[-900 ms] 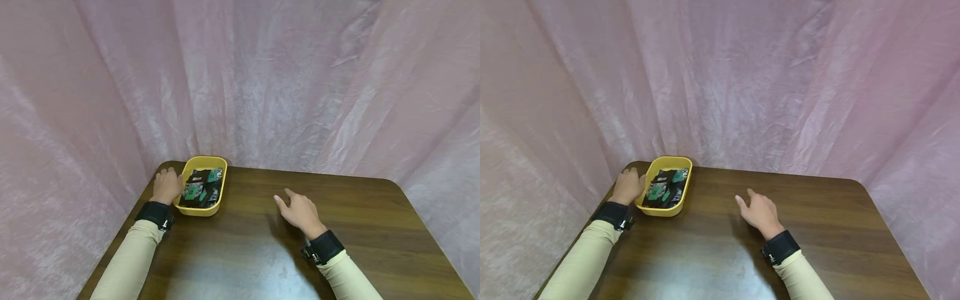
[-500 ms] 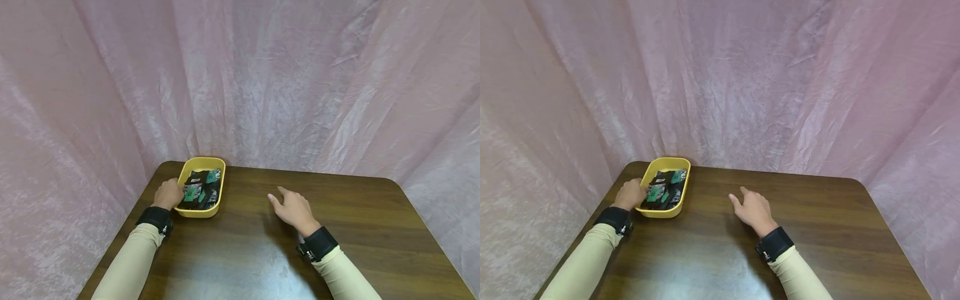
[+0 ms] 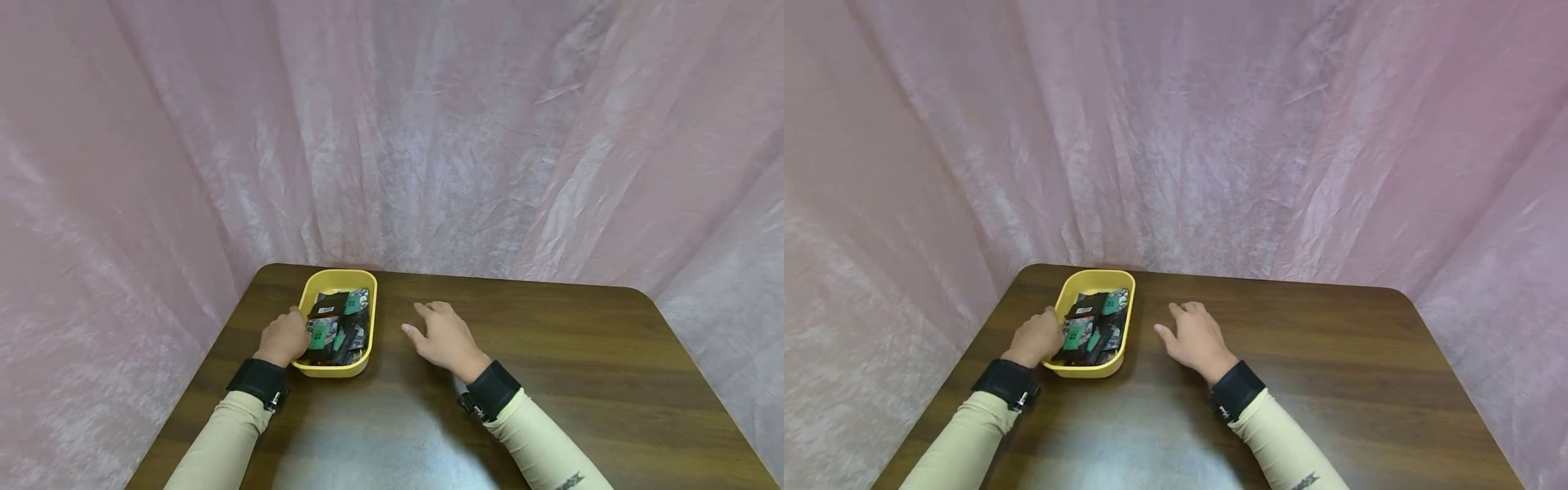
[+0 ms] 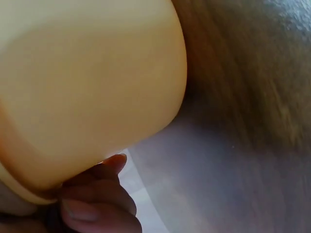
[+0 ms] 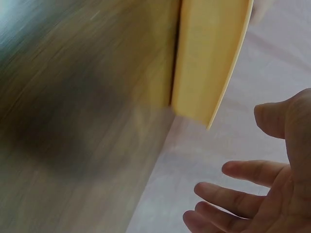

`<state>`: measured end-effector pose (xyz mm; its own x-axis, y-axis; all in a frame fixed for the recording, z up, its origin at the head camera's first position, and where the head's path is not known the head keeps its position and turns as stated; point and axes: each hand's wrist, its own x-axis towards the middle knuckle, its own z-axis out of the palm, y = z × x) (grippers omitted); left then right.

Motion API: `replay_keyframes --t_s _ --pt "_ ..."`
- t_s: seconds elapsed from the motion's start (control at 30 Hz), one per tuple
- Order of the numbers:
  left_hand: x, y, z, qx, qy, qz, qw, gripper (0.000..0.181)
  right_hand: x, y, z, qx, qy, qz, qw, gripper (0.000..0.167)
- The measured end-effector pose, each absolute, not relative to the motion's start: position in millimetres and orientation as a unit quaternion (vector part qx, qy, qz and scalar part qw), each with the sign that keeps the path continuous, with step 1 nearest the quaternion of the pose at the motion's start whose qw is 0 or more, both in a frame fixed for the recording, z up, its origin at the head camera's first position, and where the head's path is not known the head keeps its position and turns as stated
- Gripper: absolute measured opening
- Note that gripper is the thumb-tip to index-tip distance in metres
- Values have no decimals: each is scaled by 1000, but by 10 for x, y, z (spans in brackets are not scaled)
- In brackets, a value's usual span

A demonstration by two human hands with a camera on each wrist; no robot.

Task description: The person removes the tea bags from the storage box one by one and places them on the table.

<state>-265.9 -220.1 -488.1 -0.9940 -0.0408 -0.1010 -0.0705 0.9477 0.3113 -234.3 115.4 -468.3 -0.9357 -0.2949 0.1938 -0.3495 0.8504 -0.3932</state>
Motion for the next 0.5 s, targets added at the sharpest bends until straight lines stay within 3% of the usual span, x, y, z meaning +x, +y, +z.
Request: replay_keyframes --t_s 0.5 --pt "-2596 -2282 -4932 -56 986 144 65 47 -2424 178 -4557 298 -941 155 43 65"
